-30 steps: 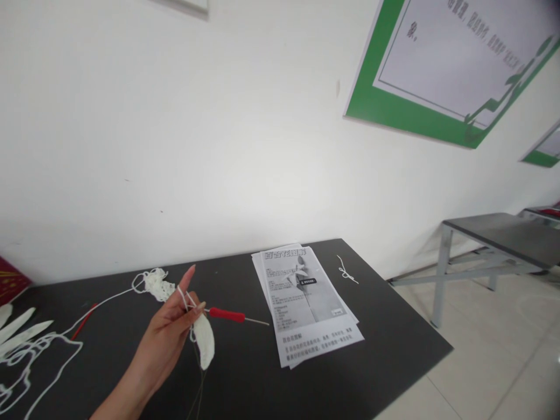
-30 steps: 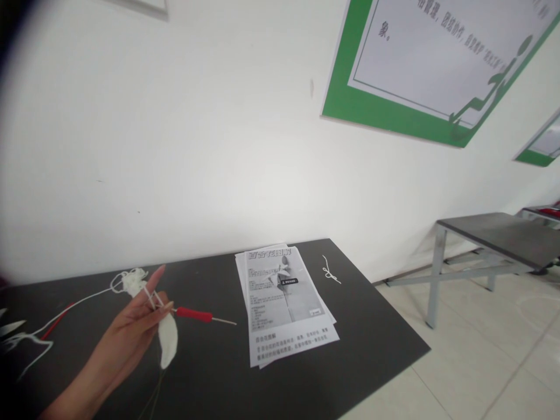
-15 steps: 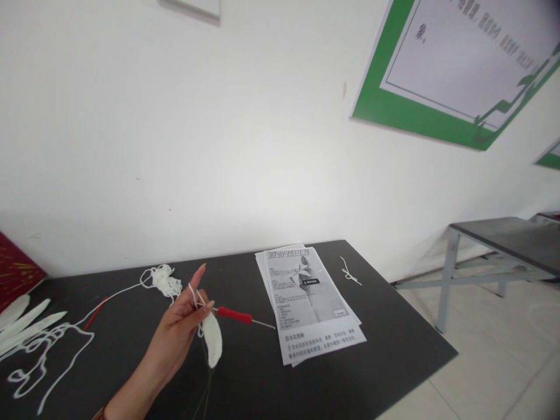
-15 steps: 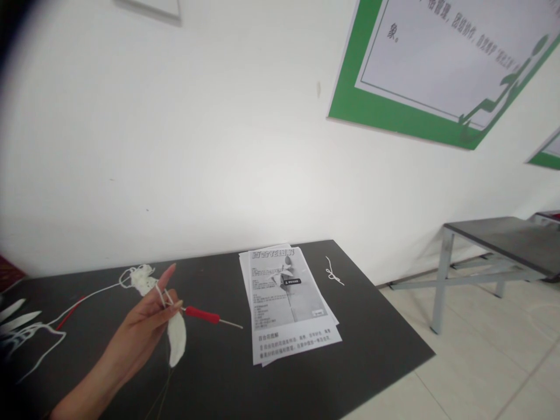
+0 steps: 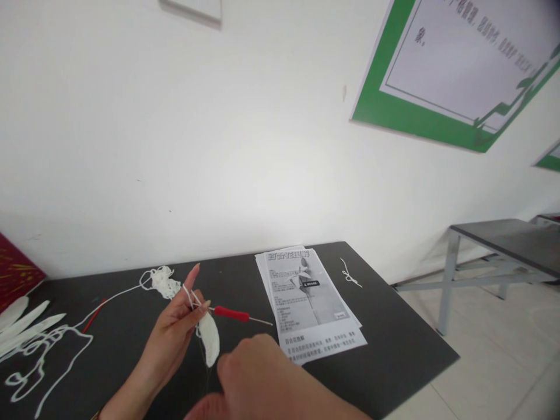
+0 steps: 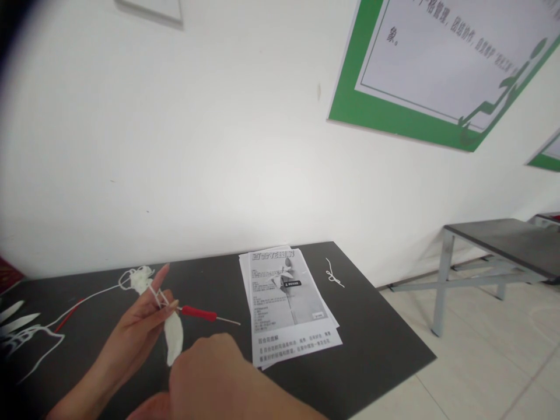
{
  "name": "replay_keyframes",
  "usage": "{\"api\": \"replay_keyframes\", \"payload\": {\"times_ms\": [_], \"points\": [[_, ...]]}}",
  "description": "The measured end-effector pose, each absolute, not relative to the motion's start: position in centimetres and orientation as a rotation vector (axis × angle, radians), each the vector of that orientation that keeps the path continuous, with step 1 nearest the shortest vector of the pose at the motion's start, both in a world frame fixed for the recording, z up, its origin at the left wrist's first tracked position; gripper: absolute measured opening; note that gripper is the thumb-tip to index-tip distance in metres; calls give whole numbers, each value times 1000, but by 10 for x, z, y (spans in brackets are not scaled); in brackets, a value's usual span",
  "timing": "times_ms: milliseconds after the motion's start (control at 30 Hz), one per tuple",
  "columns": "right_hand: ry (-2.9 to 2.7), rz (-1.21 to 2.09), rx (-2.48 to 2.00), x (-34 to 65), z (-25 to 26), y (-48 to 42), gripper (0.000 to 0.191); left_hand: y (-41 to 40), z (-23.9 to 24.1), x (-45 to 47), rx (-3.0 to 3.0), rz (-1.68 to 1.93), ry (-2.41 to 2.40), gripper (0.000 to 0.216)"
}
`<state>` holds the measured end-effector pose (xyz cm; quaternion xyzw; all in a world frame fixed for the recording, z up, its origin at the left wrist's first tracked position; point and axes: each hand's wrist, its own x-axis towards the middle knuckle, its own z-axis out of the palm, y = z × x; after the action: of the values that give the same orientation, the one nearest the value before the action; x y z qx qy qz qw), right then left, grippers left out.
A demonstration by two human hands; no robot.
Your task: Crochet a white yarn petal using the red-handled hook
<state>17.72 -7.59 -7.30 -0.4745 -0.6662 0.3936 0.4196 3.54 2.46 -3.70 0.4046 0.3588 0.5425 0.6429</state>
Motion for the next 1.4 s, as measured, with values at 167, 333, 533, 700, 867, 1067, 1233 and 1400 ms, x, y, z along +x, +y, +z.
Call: {"api": "replay_keyframes", "payload": {"times_ms": [167,333,533,700,867,1067,1233,1400], "points": [[-1485,1212,-1100,185,-33,-4,43,24,-35,32,916,1212,800,80],[-936,1495,-879,172,-60,9,49,24,-39,31,932,1175,808,79],[-605,1468,-800,176,-59,7,30,20,-41,36,1015,1127,855,76],[-561,1450,-817,175,-58,2,28,20,-43,39,1014,1156,866,83],[-492,1439,-778,175,-58,0,26,19,-48,40,939,1122,818,78],[-471,1433,-739,178,-57,0,23,18,-47,39,811,1102,816,81],[-442,1439,-739,177,-59,0,26,14,-44,40,866,1166,874,87],[-392,1480,-727,174,-60,1,31,12,-45,42,943,1238,916,89]]}}
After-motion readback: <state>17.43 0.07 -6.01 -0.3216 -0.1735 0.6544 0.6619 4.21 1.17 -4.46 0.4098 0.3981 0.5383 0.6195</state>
